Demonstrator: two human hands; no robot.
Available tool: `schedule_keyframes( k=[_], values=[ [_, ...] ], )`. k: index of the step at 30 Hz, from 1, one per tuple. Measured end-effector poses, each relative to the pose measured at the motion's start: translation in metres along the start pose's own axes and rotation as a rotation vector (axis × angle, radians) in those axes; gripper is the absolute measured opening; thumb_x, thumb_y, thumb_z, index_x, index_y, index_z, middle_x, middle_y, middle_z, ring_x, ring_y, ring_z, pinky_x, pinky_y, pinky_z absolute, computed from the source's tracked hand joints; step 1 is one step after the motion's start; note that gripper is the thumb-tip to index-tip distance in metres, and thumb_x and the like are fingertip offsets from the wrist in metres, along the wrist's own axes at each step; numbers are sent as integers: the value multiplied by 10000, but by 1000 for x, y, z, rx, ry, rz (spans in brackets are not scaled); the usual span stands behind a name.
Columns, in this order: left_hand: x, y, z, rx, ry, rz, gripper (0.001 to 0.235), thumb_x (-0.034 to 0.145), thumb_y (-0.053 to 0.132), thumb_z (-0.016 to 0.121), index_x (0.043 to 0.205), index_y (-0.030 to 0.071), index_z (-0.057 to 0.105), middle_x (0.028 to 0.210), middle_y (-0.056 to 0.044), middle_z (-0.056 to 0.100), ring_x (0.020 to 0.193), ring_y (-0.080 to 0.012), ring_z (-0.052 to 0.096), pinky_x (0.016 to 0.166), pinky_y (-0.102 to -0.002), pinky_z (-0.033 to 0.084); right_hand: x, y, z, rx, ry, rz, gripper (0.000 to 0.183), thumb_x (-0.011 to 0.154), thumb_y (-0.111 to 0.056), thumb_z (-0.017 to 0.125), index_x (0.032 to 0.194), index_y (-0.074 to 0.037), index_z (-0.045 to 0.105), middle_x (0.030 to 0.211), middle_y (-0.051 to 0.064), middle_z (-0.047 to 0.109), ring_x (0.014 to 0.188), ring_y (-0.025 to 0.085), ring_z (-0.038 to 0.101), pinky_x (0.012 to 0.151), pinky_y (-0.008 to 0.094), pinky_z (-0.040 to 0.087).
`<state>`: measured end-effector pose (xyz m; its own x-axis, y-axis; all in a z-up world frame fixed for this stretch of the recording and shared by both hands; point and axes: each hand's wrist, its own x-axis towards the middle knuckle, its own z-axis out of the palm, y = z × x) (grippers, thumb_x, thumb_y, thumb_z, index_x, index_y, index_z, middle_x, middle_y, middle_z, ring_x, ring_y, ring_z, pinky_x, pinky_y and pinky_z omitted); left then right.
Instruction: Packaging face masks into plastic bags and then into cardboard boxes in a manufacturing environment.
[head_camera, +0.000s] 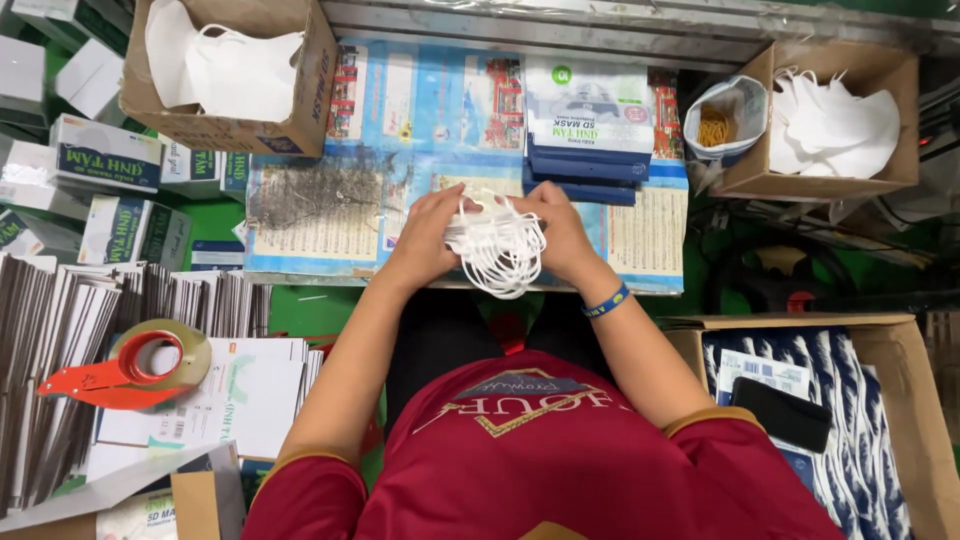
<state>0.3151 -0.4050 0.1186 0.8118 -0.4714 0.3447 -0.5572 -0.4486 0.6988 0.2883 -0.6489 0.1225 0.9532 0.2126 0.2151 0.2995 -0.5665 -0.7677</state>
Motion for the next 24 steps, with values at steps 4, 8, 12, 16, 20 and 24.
schedule_keyframes(
  k=[4, 8, 12, 16, 20, 24],
  values=[
    [-1, -19, 20, 19, 17, 28, 480, 763, 243, 849, 1185, 100, 671, 1371, -152, 615, 1371, -393, 497, 1160, -499, 328, 5, -1, -4, 6, 136, -184, 413, 729, -215, 880, 1093, -130, 705, 999, 92, 527, 981, 278, 549, 857, 348, 467],
    [12, -30, 28, -19, 47, 114, 352, 808, 210, 817, 1126, 113, 699, 1328, -95, 670, 1388, -348, 516, 1166, -496, 348, 19, 10, -8, -35, -11, -63, 381, 779, -227, 835, 1063, -98, 617, 983, 79, 548, 962, 288, 539, 815, 357, 445],
    [-2, -8, 30, -171, -20, -108, 329, 852, 229, 798, 1158, 130, 728, 1289, -67, 713, 1269, -258, 644, 1080, -442, 502, 10, 6, -8, -300, -112, -158, 520, 814, -227, 856, 1321, -185, 743, 991, 112, 616, 1002, 323, 575, 864, 412, 467],
    [-1, 62, -7, -581, 22, -206, 476, 823, 214, 824, 1252, 96, 653, 1279, -72, 672, 1129, -219, 679, 963, -394, 578, -11, 24, -4, 106, -236, -123, 496, 744, -247, 852, 1199, -119, 700, 1186, 89, 719, 1098, 282, 682, 979, 402, 520],
    [-15, 86, -11, -1087, -11, -208, 567, 813, 221, 848, 1310, 123, 593, 1252, -44, 679, 1099, -172, 670, 923, -353, 575, -35, 27, -7, 12, -147, -378, 445, 830, -207, 818, 1240, -72, 711, 1236, 128, 727, 1159, 322, 659, 1017, 442, 488],
    [-22, 104, -75, -627, -270, 77, 366, 998, 288, 745, 1244, 20, 705, 1264, -158, 758, 1192, -231, 734, 1038, -402, 566, -9, 49, -62, 350, -81, 96, 305, 917, -153, 751, 1214, -85, 735, 1202, 107, 741, 1083, 261, 698, 954, 394, 561]
  ],
)
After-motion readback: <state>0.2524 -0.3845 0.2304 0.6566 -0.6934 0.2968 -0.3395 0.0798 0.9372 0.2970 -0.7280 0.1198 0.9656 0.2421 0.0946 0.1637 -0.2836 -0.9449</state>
